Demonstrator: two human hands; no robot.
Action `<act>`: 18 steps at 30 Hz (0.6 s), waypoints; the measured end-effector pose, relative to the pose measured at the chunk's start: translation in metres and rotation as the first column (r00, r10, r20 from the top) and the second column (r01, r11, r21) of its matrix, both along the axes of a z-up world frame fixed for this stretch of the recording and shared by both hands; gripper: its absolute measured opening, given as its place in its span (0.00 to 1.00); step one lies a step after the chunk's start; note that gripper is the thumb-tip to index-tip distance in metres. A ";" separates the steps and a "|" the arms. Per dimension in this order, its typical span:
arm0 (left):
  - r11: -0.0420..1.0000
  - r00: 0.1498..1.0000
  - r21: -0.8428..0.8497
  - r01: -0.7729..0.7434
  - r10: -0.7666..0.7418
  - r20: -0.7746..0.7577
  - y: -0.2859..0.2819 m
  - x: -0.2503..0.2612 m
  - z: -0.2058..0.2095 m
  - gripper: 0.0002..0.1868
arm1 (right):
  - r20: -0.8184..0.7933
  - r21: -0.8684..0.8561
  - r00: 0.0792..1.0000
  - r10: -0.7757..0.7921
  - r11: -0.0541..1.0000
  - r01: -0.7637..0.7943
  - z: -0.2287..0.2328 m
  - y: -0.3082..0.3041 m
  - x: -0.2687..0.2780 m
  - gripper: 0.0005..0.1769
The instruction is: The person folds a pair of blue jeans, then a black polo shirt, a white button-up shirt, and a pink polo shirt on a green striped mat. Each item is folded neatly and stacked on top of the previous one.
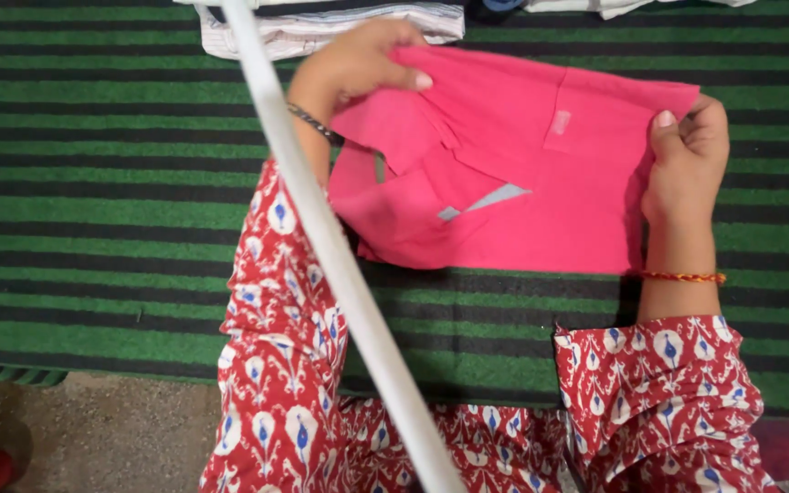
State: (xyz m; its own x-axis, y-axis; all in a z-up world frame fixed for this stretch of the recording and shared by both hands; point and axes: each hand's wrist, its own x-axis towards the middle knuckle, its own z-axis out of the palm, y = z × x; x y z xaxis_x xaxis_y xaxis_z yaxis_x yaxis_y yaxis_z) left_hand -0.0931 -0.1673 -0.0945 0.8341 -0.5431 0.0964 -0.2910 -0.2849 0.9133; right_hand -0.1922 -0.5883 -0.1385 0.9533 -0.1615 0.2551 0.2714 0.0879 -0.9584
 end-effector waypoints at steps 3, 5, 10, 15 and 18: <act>0.952 0.969 0.177 -0.248 0.240 0.063 0.011 0.011 0.003 0.21 | 0.016 0.087 1.000 0.027 0.996 -0.028 -0.010 0.005 0.010 0.09; 0.908 0.912 0.202 -0.366 0.307 0.273 0.003 0.018 -0.002 0.26 | 0.014 0.009 0.999 0.030 1.000 -0.030 -0.017 0.009 0.015 0.08; 0.657 0.722 0.396 -0.642 0.343 0.601 -0.013 0.005 -0.027 0.21 | -0.213 -0.106 0.977 -0.025 0.994 0.002 -0.009 0.007 0.015 0.24; 0.696 0.582 0.145 -0.704 0.448 0.678 0.008 -0.035 -0.033 0.16 | -0.414 -0.429 0.910 -0.003 0.883 -0.192 0.027 0.007 -0.003 0.44; 0.681 0.719 0.307 -0.665 0.471 0.512 0.016 -0.078 -0.025 0.15 | -0.508 -0.287 0.857 0.087 0.921 -0.264 0.038 0.014 -0.008 0.52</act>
